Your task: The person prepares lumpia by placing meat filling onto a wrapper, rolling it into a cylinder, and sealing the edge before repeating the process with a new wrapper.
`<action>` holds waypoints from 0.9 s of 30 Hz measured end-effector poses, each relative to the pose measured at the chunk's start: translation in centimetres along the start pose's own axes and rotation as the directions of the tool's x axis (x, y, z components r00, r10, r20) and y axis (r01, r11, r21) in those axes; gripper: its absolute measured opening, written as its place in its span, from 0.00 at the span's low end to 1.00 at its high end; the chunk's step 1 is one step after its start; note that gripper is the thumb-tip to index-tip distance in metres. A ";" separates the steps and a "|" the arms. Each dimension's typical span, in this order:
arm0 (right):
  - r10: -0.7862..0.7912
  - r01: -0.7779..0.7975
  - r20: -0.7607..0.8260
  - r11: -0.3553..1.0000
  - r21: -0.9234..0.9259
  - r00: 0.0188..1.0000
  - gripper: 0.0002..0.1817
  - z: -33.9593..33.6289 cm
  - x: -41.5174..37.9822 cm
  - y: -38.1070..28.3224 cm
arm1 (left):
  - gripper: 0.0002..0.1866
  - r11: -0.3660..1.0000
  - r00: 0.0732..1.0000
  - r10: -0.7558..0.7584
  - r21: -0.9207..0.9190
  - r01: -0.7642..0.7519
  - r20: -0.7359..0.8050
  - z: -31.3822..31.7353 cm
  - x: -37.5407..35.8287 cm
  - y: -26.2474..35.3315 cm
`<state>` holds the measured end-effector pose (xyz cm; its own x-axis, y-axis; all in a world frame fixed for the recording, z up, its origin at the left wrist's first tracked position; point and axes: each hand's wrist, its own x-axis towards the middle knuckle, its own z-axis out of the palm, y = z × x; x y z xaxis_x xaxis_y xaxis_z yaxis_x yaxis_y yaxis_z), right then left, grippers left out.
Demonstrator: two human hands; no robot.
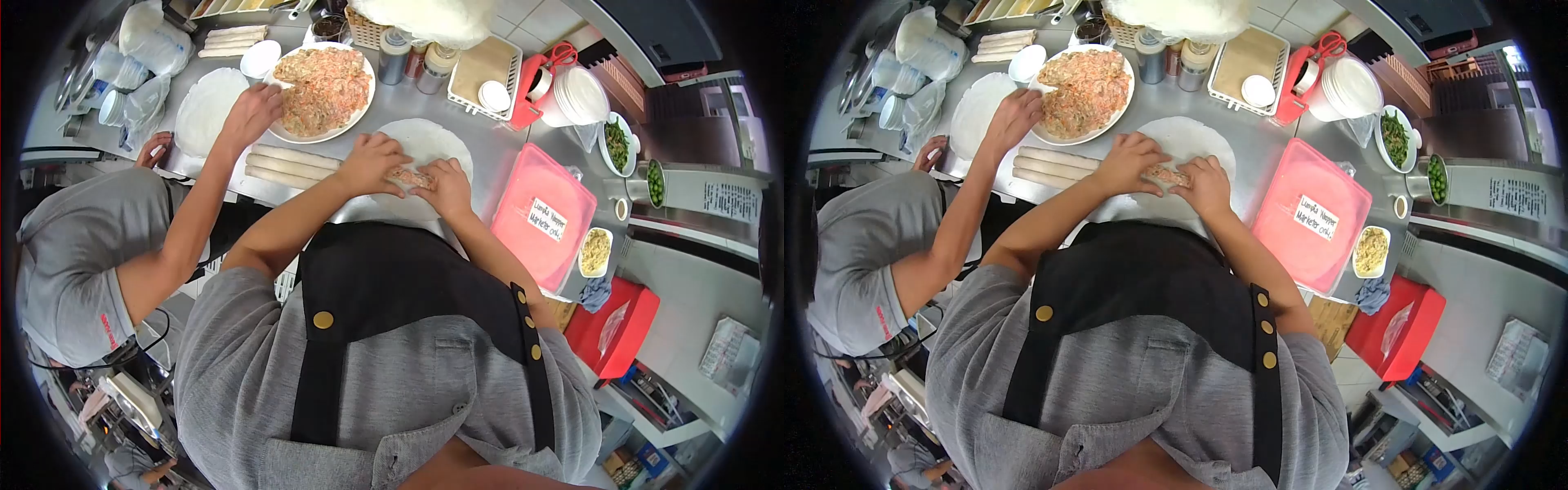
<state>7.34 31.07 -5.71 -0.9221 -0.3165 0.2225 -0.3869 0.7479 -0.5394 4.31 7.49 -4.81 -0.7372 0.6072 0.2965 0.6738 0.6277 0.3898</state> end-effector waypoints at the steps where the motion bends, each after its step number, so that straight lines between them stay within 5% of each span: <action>1: 0.030 -0.030 0.082 1.000 -0.004 0.996 0.20 0.1 -0.3 0.5 | 0.22 1.000 1.000 -0.003 0.003 0.003 -0.003 1.0 0.0 0.1; 6: 0.126 -0.123 0.266 0.992 -0.027 0.956 0.27 -0.5 -0.5 0.5 | 0.26 0.999 0.974 -0.041 -0.014 0.045 0.223 2.6 0.4 -0.6; 7: 0.084 -0.083 0.193 0.996 -0.012 0.978 0.28 -0.9 -0.7 0.4 | 0.26 0.999 0.973 -0.039 -0.015 0.043 0.226 2.1 0.2 -0.3; 9: 0.040 -0.040 0.111 0.999 -0.003 0.993 0.29 -1.3 -0.9 0.5 | 0.19 0.989 0.993 -0.115 -0.095 0.113 -0.014 1.2 -0.1 0.2; 15: 0.062 -0.058 0.161 0.998 -0.033 0.985 0.30 -1.5 -0.9 0.7 | 0.23 0.963 0.948 -0.240 -0.067 0.259 0.210 0.5 -1.2 -2.9; 18: 0.056 -0.048 0.172 0.998 -0.049 0.983 0.31 -1.6 -0.9 0.5 | 0.23 0.964 0.979 -0.195 -0.171 0.202 0.056 0.0 -1.7 -2.2; 22: 0.078 -0.072 0.159 0.996 -0.045 0.984 0.31 -1.5 -1.3 0.6 | 0.24 0.980 0.983 -0.167 -0.097 0.174 0.072 0.0 -1.7 -1.8; 24: 0.065 -0.062 0.134 0.998 -0.030 0.989 0.31 -1.3 -1.4 0.7 | 0.31 0.983 0.957 -0.161 -0.043 0.176 0.241 -0.1 -1.7 -2.6; 27: 0.065 -0.059 0.112 0.997 -0.050 0.992 0.30 -1.2 -1.7 0.8 | 0.39 0.988 0.981 -0.139 -0.054 0.147 0.137 -1.4 -1.3 -1.6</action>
<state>8.54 32.89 -5.57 -0.9388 -0.3311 0.0946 -0.3314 0.7936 -0.5102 4.14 4.96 -4.59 -0.8098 0.5749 0.1174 0.5540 0.6833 0.4756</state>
